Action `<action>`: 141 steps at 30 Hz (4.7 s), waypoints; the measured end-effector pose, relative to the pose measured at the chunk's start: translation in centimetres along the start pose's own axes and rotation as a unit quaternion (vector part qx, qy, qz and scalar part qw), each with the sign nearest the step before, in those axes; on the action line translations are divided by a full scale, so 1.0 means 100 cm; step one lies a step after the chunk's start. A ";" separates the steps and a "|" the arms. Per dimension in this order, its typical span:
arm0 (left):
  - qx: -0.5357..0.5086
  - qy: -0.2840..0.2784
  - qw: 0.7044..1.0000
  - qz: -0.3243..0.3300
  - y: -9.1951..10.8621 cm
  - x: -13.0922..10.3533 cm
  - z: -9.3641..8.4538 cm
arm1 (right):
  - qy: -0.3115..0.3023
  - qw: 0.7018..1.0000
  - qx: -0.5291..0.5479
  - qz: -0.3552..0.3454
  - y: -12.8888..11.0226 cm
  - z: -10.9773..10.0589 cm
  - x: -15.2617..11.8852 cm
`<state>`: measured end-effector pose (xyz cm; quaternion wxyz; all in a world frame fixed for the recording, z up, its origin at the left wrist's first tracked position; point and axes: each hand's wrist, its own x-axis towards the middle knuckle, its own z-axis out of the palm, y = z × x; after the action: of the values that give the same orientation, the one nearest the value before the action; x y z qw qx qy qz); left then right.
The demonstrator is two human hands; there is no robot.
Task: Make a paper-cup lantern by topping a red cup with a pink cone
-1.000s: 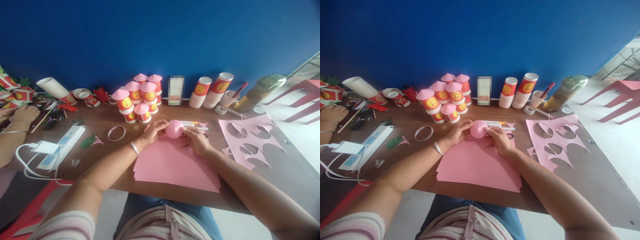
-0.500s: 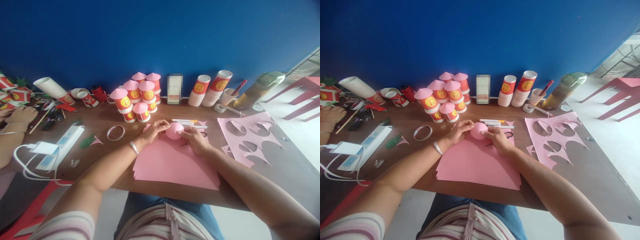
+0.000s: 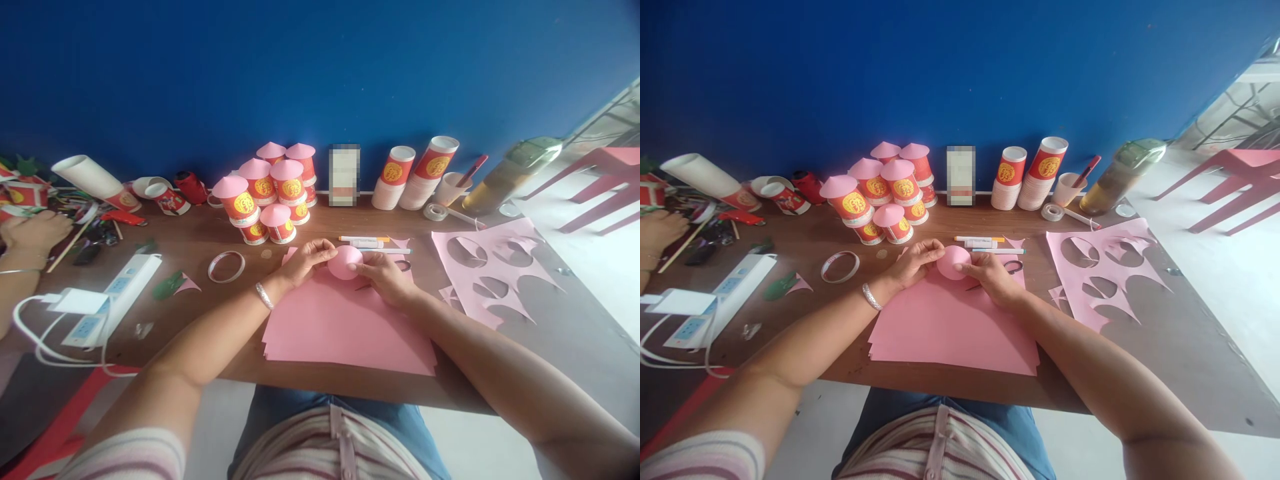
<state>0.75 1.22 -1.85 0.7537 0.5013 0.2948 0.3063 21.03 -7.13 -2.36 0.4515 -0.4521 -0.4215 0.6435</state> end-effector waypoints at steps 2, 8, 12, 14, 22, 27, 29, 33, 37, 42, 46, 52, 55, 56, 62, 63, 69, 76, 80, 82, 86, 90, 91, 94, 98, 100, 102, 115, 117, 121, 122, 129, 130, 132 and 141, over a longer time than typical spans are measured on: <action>0.001 0.000 1.000 0.002 0.001 0.000 0.001 | -0.004 1.000 0.003 -0.002 0.000 -0.001 0.000; -0.035 0.020 0.999 0.000 0.000 0.001 -0.001 | 0.022 0.998 0.056 -0.015 -0.003 -0.004 0.003; -0.048 0.029 0.998 -0.008 -0.004 0.003 -0.005 | 0.080 0.993 0.069 -0.054 -0.004 -0.006 0.006; -0.059 0.025 0.998 -0.011 -0.005 0.003 -0.005 | 0.083 0.993 0.060 -0.055 -0.002 -0.006 0.007; -0.077 0.040 0.996 0.003 0.004 0.004 -0.003 | 0.101 0.991 -0.043 -0.076 0.008 -0.009 0.005; -0.024 0.071 0.997 -0.004 0.016 -0.011 -0.021 | 0.100 0.988 -0.096 -0.066 0.003 -0.003 0.001; -0.007 0.093 0.996 -0.007 0.021 -0.024 -0.033 | 0.096 0.988 -0.106 -0.058 0.001 -0.001 0.001; 0.049 0.178 0.983 0.010 0.029 -0.050 -0.063 | 0.074 0.987 -0.137 -0.042 -0.001 0.002 0.002; 0.105 0.227 0.968 0.000 0.030 -0.067 -0.086 | 0.056 0.985 -0.157 -0.052 -0.001 0.003 0.003; 0.149 0.249 0.957 -0.016 0.027 -0.081 -0.098 | 0.038 0.981 -0.183 -0.060 0.001 0.001 0.003; 0.168 0.270 0.948 -0.016 0.026 -0.089 -0.101 | 0.028 0.974 -0.214 -0.070 0.005 -0.002 0.005; 0.184 0.296 0.937 -0.004 0.026 -0.094 -0.103 | 0.023 0.966 -0.245 -0.078 0.005 -0.003 0.005; 0.197 0.303 0.932 -0.002 0.027 -0.098 -0.104 | 0.025 0.964 -0.255 -0.077 0.004 -0.002 0.005; 0.204 0.307 0.930 -0.001 0.027 -0.100 -0.104 | 0.025 0.963 -0.257 -0.077 0.004 -0.002 0.005; 0.240 0.335 0.911 0.003 0.030 -0.110 -0.106 | 0.027 0.958 -0.273 -0.080 0.005 -0.003 0.006; 0.243 0.339 0.909 0.003 0.030 -0.112 -0.107 | 0.026 0.958 -0.274 -0.079 0.005 -0.003 0.006; 0.285 0.358 0.888 0.030 0.025 -0.123 -0.111 | 0.018 0.955 -0.289 -0.069 0.005 -0.004 0.005; 0.549 0.294 0.768 0.151 0.019 -0.128 -0.098 | 0.026 0.946 -0.314 -0.072 0.000 0.001 0.004; 0.747 0.182 0.588 0.251 0.020 -0.116 -0.079 | 0.048 0.934 -0.347 -0.078 -0.002 0.015 -0.005; 0.790 0.137 0.539 0.260 0.020 -0.108 -0.071 | 0.062 0.916 -0.381 -0.108 0.002 0.022 -0.010; 0.816 0.092 0.505 0.265 0.020 -0.096 -0.066 | 0.045 0.823 -0.496 -0.272 0.016 0.022 -0.011; 0.830 0.084 0.478 0.275 0.020 -0.092 -0.072 | -0.004 0.733 -0.570 -0.371 0.027 0.013 -0.005; 0.833 0.085 0.470 0.278 0.021 -0.092 -0.074 | -0.007 0.723 -0.580 -0.376 0.029 0.012 -0.003; 0.835 0.086 0.458 0.292 0.025 -0.091 -0.076 | 0.003 0.710 -0.594 -0.377 0.031 0.011 -0.001; 0.802 0.079 0.497 0.321 0.025 -0.085 -0.059 | -0.016 0.687 -0.611 -0.392 0.030 0.011 -0.001; 0.776 0.060 0.534 0.331 0.018 -0.081 -0.043 | -0.025 0.673 -0.623 -0.398 0.030 0.010 -0.001; 0.753 0.018 0.570 0.329 0.006 -0.075 -0.026 | -0.029 0.664 -0.630 -0.401 0.029 0.009 -0.001; 0.691 -0.071 0.691 0.200 -0.042 -0.018 0.001 | 0.035 0.649 -0.644 -0.404 0.025 0.005 0.000; 0.699 -0.074 0.687 0.182 -0.041 -0.019 0.003 | 0.032 0.637 -0.658 -0.401 0.016 0.000 -0.002; 0.706 -0.059 0.677 0.197 -0.047 -0.021 0.003 | 0.068 0.625 -0.677 -0.383 -0.027 -0.021 0.003; 0.706 -0.051 0.675 0.208 -0.049 -0.021 0.002 | 0.091 0.624 -0.678 -0.377 -0.042 -0.028 0.008; 0.704 -0.045 0.664 0.247 -0.051 -0.020 -0.001 | 0.264 0.598 -0.727 -0.209 -0.157 -0.059 0.064; 0.702 -0.048 0.668 0.244 -0.048 -0.020 -0.002 | 0.267 0.595 -0.739 -0.170 -0.168 -0.061 0.071; 0.685 -0.044 0.687 0.239 -0.039 -0.020 -0.003 | 0.261 0.591 -0.755 -0.113 -0.182 -0.064 0.082; 0.370 0.047 0.917 0.139 0.007 0.062 0.063 | 0.225 0.588 -0.777 -0.010 -0.189 -0.079 0.107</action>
<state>9.33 2.49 0.01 0.4495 0.7653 0.3493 0.3004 30.42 8.73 11.57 0.0157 -0.7571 -0.6507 -0.0553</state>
